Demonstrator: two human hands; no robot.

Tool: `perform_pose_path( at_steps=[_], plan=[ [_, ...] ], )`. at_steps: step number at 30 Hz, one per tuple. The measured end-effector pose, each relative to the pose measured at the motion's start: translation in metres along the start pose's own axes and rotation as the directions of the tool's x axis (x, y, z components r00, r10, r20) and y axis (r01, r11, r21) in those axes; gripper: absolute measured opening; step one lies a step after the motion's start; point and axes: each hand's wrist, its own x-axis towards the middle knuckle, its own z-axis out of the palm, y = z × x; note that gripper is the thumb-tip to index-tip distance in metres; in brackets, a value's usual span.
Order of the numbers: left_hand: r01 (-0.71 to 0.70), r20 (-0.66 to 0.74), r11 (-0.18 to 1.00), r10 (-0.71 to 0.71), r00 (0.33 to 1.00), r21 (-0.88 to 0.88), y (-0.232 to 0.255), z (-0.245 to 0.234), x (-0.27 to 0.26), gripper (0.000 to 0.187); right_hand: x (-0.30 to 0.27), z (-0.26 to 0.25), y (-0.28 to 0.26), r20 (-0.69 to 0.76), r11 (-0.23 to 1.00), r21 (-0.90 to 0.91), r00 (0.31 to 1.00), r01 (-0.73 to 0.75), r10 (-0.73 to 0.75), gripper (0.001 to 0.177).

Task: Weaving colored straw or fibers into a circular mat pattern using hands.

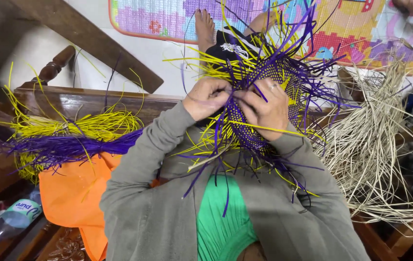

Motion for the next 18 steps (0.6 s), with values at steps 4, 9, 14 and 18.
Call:
perform_pose_path(
  at_steps=[4,9,14,18],
  plan=[
    [-0.055,-0.075,0.998,0.056,0.996,0.019,0.003,0.001,0.0,0.009,0.007,0.006,0.001,-0.036,0.996,0.025,0.996,-0.084,0.085,0.011],
    [-0.151,-0.053,0.985,0.156,0.986,0.087,0.008,-0.001,0.003,0.01,0.016,0.001,0.0,-0.027,0.985,0.146,0.994,-0.097,0.102,0.013],
    [-0.03,0.001,0.972,0.031,1.0,-0.232,-0.027,0.015,0.004,0.008,0.002,0.008,0.013,-0.081,0.985,0.17,0.996,-0.023,0.037,0.01],
    [0.037,0.047,0.932,-0.021,0.999,-0.361,-0.059,0.019,0.011,0.011,0.004,-0.002,0.0,-0.033,0.995,0.092,0.999,0.03,-0.027,0.011]
  ],
)
